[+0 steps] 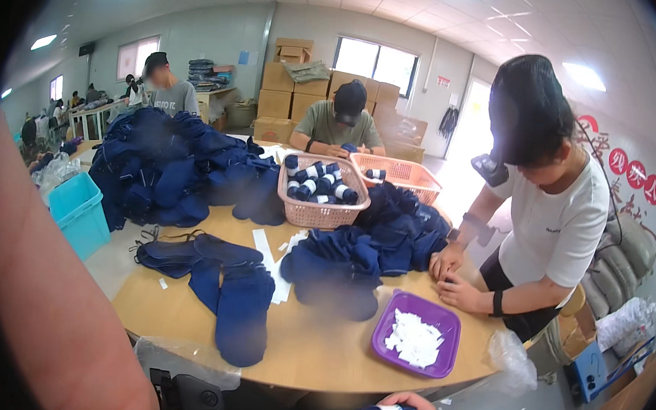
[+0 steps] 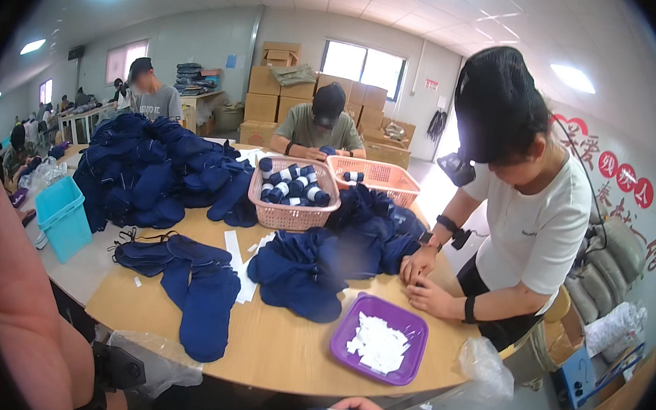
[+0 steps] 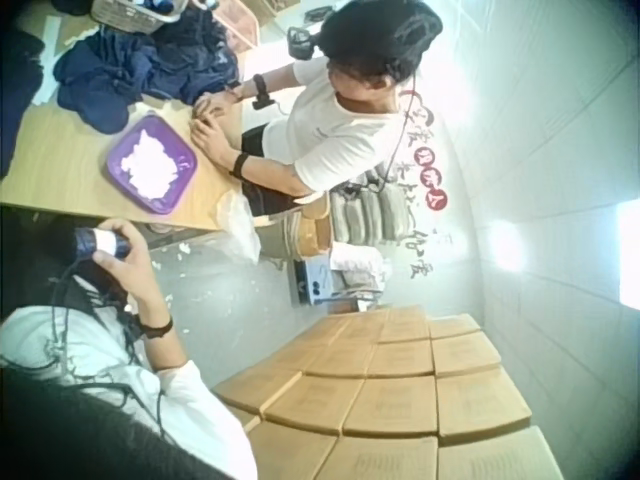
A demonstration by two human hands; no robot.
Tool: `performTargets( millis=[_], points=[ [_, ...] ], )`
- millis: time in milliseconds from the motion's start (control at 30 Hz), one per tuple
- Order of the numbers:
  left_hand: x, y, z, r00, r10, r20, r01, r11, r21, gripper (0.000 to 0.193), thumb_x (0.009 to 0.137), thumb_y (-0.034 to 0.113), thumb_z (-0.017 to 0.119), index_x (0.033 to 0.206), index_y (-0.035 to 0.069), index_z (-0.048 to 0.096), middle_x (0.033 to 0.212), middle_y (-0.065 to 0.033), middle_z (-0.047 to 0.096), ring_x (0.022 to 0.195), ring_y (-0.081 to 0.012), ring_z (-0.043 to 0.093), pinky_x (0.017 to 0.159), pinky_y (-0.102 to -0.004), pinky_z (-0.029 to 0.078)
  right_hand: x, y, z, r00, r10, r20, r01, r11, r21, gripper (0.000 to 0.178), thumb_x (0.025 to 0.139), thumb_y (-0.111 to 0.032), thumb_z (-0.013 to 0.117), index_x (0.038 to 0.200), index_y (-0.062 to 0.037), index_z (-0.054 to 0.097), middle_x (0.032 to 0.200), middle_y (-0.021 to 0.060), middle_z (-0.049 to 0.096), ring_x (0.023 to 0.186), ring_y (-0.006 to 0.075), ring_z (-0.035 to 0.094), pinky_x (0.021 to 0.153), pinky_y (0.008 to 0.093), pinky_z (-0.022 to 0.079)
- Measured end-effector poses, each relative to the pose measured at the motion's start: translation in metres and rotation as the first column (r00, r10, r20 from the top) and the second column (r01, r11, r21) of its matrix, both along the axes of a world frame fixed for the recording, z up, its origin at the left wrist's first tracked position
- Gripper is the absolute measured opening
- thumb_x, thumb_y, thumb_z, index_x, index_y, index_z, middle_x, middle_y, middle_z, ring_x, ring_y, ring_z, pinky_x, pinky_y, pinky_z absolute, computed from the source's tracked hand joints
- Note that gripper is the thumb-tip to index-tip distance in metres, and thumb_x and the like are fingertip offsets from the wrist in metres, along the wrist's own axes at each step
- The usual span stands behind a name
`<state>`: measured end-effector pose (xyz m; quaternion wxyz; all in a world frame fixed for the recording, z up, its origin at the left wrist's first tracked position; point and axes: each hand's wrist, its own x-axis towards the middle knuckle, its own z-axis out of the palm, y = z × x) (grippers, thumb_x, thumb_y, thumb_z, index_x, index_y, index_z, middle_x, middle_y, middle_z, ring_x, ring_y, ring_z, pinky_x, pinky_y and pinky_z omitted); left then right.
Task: Applying labels and folding blue fabric components for shoe manufacturing.
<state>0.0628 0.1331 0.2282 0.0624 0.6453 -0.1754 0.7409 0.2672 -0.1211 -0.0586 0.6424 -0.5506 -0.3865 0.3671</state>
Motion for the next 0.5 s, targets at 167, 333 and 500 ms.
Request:
performTargets(
  millis=[167,333,500],
  points=[
    [-0.011,-0.008,-0.001,0.999,0.035,-0.012,-0.034,0.998,0.053,0.079,0.108,0.048,0.064,0.169,0.011,0.03,0.161,-0.0235,0.053,0.145,-0.0323,0.057,0.116,-0.0445,0.047,0.007,0.0,-0.005,0.997,0.002,0.074,-0.002,1.0,0.01,0.041,0.087,-0.016,0.091,0.119,-0.0033,0.068,0.11,0.0015,0.069,0.101,0.0116,0.063,0.091,0.0287,0.052],
    [-0.027,-0.014,-0.002,0.998,0.044,-0.037,-0.041,0.996,0.082,0.078,0.108,0.048,0.064,0.169,0.011,0.031,0.162,-0.0232,0.052,0.145,-0.0326,0.056,0.117,-0.0455,0.047,0.007,-0.001,-0.011,0.995,-0.011,0.099,0.009,1.0,0.029,0.042,0.087,-0.019,0.092,0.119,-0.0036,0.068,0.11,0.0024,0.069,0.102,0.0126,0.063,0.092,0.0297,0.052],
    [-0.037,-0.017,-0.006,0.996,0.039,-0.079,-0.032,0.996,0.089,0.078,0.108,0.048,0.064,0.168,0.011,0.032,0.163,-0.0229,0.051,0.146,-0.0329,0.056,0.117,-0.0465,0.046,0.009,-0.004,-0.007,0.999,-0.021,0.046,0.024,0.998,-0.055,0.043,0.086,-0.014,0.091,0.12,-0.0021,0.068,0.114,0.0047,0.071,0.104,0.0126,0.066,0.094,0.0294,0.053]
  ],
)
